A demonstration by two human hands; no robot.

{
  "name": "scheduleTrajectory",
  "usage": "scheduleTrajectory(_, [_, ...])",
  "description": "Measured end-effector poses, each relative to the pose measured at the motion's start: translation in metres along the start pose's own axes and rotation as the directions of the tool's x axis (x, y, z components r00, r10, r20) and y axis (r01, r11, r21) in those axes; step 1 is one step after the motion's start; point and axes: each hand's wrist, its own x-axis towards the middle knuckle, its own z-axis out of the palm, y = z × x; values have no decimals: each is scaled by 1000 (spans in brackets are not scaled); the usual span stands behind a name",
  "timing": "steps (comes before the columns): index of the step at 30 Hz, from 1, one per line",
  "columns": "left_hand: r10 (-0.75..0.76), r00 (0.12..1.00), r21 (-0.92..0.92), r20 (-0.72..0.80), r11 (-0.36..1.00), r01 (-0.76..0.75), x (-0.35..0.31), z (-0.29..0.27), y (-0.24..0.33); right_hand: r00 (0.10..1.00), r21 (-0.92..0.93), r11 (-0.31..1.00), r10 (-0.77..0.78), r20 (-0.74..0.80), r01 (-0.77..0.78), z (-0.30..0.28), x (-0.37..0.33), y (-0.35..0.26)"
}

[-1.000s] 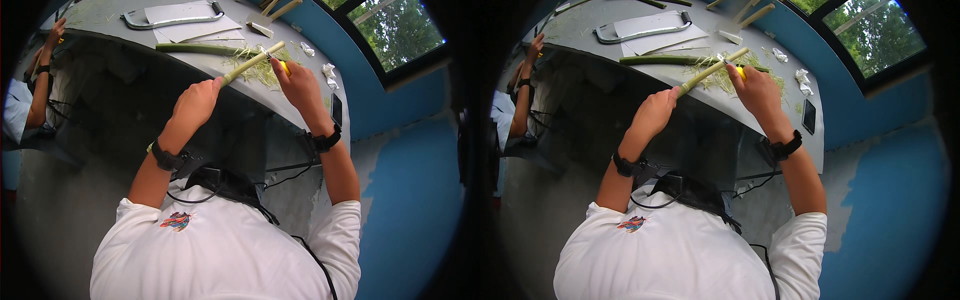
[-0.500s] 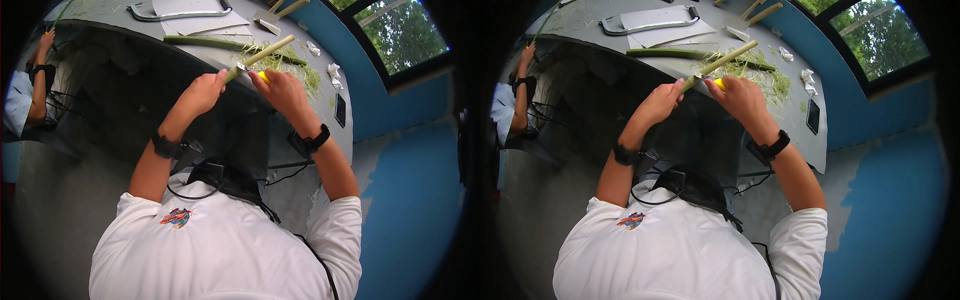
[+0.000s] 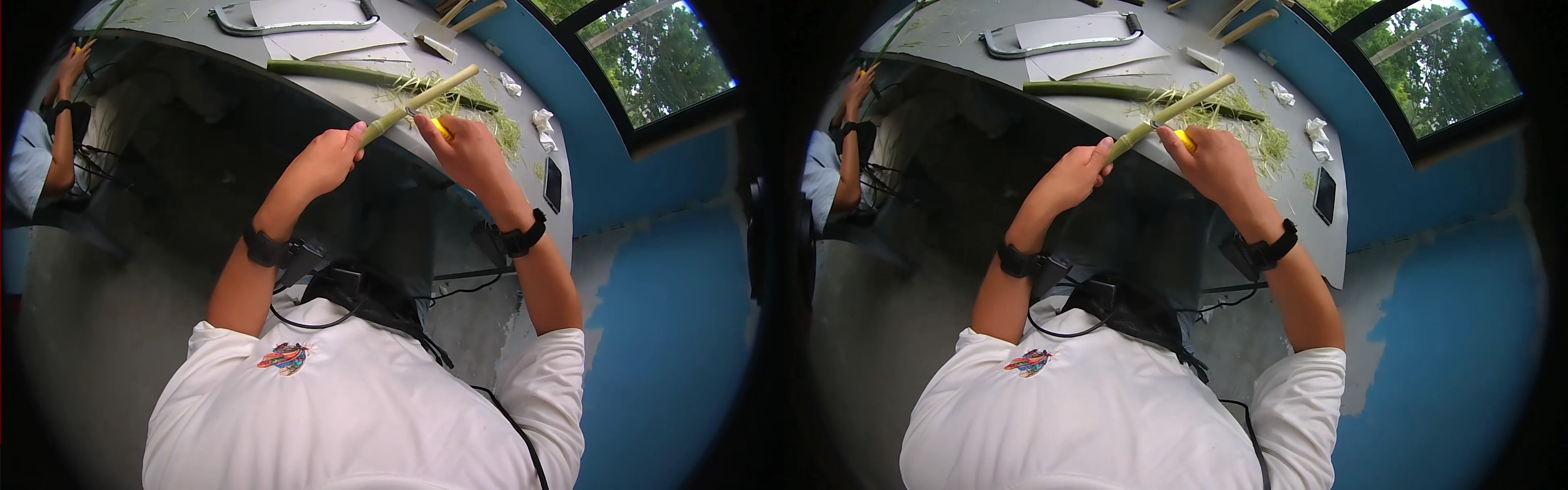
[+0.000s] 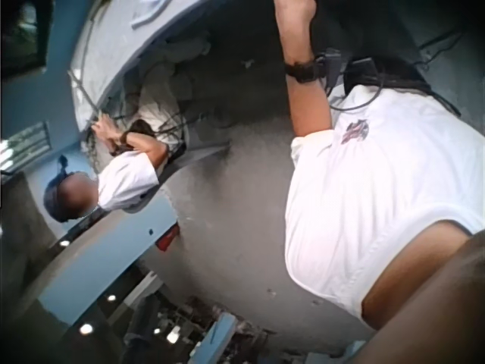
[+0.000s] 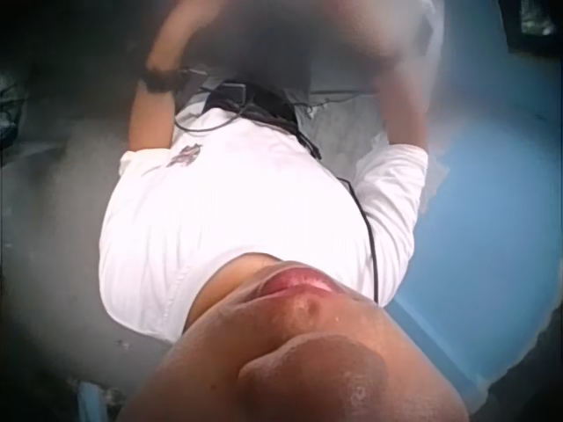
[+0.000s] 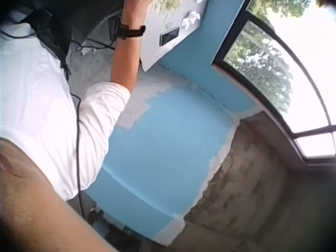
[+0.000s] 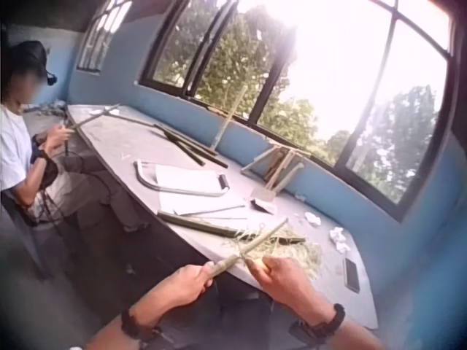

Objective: Peeling the outer green skin of plant stalks using a small peeling knife.

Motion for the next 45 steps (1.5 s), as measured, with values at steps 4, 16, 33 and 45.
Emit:
scheduleTrajectory(4, [22,1000,12,-11,1000,-22,-1,3,3,996,-74,994,-84,-19,82,18,-7,1])
scheduleTrajectory(16, [39,999,33,-29,999,-38,-1,3,1,971,-356,933,-26,-238,-62,4,16,41])
scheduleTrajectory(33, [80,989,163,-121,985,-60,-18,7,19,998,-115,992,-59,-32,55,15,-14,-12])
scheduleTrajectory(45, [114,986,228,-122,970,-84,-19,7,23,958,-323,941,5,-286,-101,-7,23,60])
